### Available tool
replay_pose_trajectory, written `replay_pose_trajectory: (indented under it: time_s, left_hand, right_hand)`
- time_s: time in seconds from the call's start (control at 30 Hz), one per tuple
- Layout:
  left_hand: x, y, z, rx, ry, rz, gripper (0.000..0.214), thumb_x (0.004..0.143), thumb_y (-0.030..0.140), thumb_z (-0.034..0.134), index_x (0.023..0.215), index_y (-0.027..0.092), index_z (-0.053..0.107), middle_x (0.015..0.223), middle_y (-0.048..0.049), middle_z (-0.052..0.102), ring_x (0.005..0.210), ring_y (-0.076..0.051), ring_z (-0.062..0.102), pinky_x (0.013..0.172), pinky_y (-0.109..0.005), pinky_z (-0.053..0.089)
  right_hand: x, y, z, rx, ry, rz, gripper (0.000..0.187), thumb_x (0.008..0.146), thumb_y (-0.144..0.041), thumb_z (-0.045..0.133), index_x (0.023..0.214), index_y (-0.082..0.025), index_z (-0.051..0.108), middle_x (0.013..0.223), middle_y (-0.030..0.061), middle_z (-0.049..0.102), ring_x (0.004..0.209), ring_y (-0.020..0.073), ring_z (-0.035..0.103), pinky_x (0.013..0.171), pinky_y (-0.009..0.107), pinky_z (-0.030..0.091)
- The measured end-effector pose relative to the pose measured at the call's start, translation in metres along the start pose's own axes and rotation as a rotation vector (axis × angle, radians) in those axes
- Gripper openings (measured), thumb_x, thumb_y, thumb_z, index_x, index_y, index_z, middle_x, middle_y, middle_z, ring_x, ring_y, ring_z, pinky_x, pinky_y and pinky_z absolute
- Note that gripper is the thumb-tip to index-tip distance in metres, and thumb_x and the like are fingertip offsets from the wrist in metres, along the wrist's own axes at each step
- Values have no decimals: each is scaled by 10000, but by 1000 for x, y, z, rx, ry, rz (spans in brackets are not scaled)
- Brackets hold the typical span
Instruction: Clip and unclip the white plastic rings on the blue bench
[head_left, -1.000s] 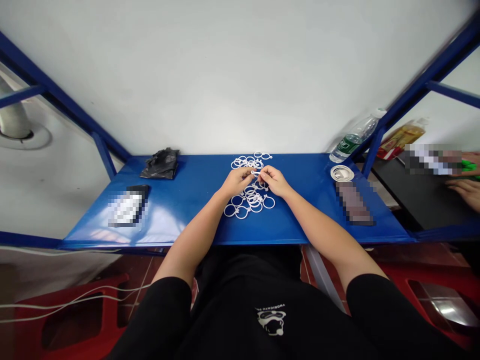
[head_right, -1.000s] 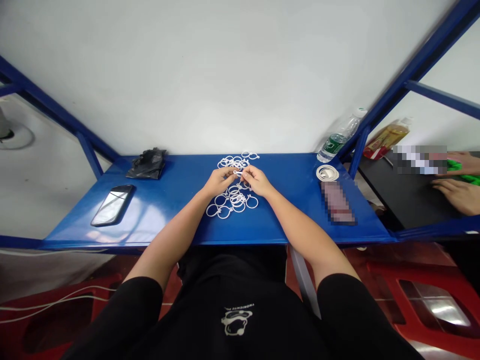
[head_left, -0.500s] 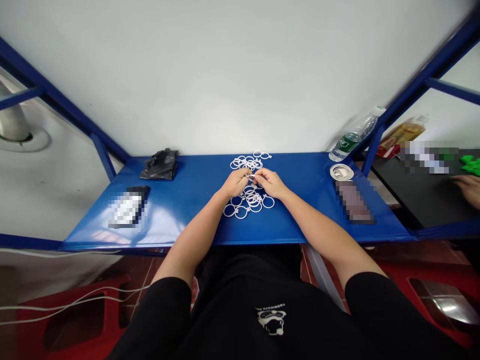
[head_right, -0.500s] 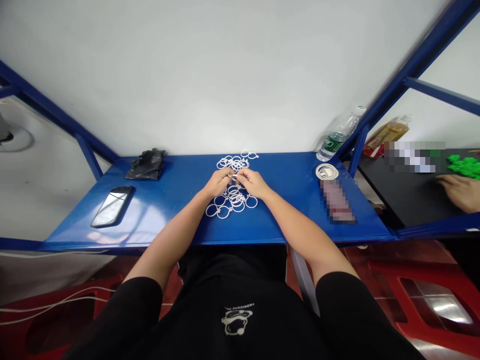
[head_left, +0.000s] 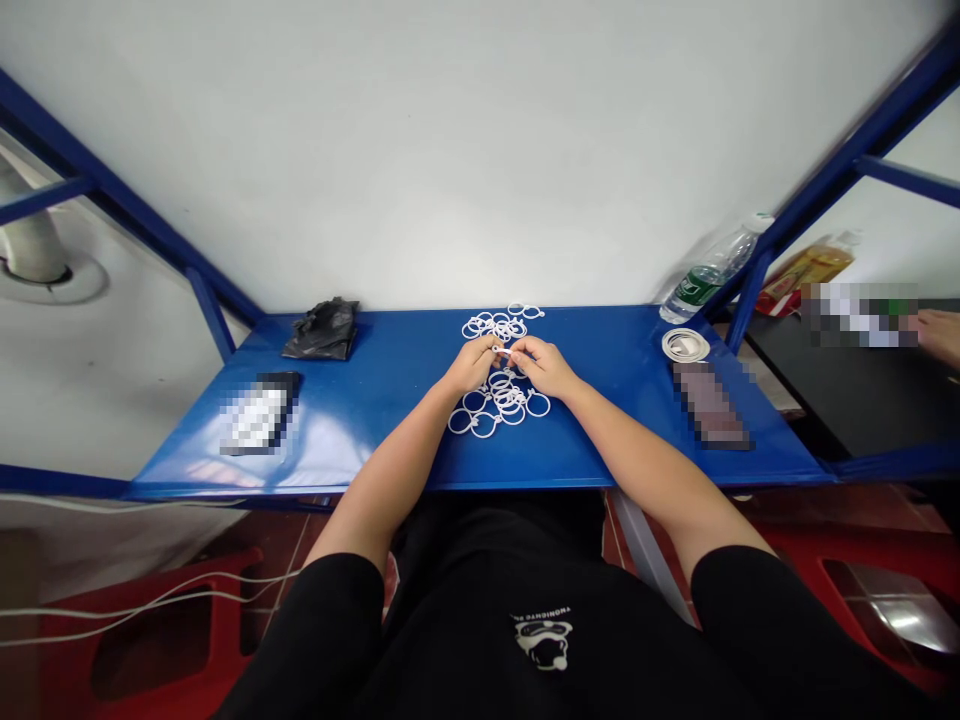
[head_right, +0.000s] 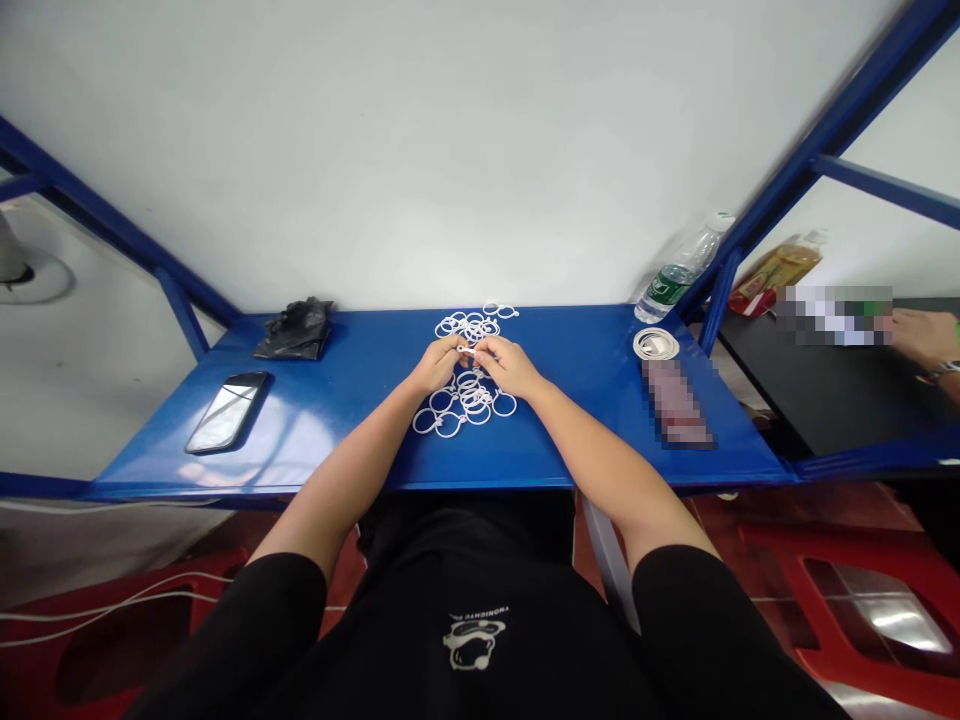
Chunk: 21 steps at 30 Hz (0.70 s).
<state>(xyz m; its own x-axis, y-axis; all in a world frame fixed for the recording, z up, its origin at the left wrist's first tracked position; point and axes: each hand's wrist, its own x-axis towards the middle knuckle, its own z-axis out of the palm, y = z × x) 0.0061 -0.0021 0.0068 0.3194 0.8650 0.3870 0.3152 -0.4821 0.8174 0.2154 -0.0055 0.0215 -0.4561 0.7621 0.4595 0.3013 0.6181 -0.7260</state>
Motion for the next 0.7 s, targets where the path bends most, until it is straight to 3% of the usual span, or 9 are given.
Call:
replay_pose_trajectory:
  time_s: [0.1,0.2,0.3,0.37,0.43,0.57,0.7]
  left_hand:
    - [-1,-2,-2,82,16,30,269,978,213,447,1078,185,696,851,-9,707,737,-151,659,759,-290,535]
    - [-1,-7,-7,232,49,65,401,1010,271,535,1395,201,623,978,-29,738,832,-170,685,857,-320,563]
    - [0,-17,-17,455,148,76,325,1001,260,579,1295,208,707,1140,-92,733,1052,-235,689,1024,-399,546]
    - [0,-25,-22,607,218,10,289,993,261,600,1231,214,757,1260,-130,706,1199,-291,648,1106,-455,507]
    - [-1,-31,-26,719,248,-99,348,982,273,625,1305,229,748,1389,-151,656,1318,-340,585,1141,-499,475]
    - [-4,-33,-26,825,187,-250,431,1000,306,609,1424,291,685,1561,-133,555,1479,-377,447,1185,-560,396]
    - [-3,-27,-24,799,122,-327,267,1017,352,604,1236,299,748,1465,-97,646,1429,-340,501,1206,-559,332]
  right_hand:
    - [0,1,-1,-60,51,-38,207,1022,-356,574,921,-232,705,923,44,754,911,223,678,888,372,529]
    - [0,6,-5,-129,148,-47,178,1008,-334,596,923,-239,721,920,53,756,947,241,676,907,399,538]
    - [2,12,-9,-164,161,-110,122,954,-271,636,895,-251,742,934,49,779,959,252,688,929,434,547]
    - [3,15,-10,-162,100,-187,107,906,-225,658,875,-257,755,960,40,798,977,257,705,958,458,548]
    - [4,16,-8,-164,43,-229,110,892,-218,669,878,-261,769,994,34,810,1008,261,716,994,481,543]
    - [4,18,-3,-213,18,-149,121,909,-257,695,973,-269,797,1057,38,811,1070,271,707,1020,503,543]
    - [5,24,-4,-255,21,-38,135,908,-265,722,1016,-265,802,1087,52,805,1089,282,696,1006,504,547]
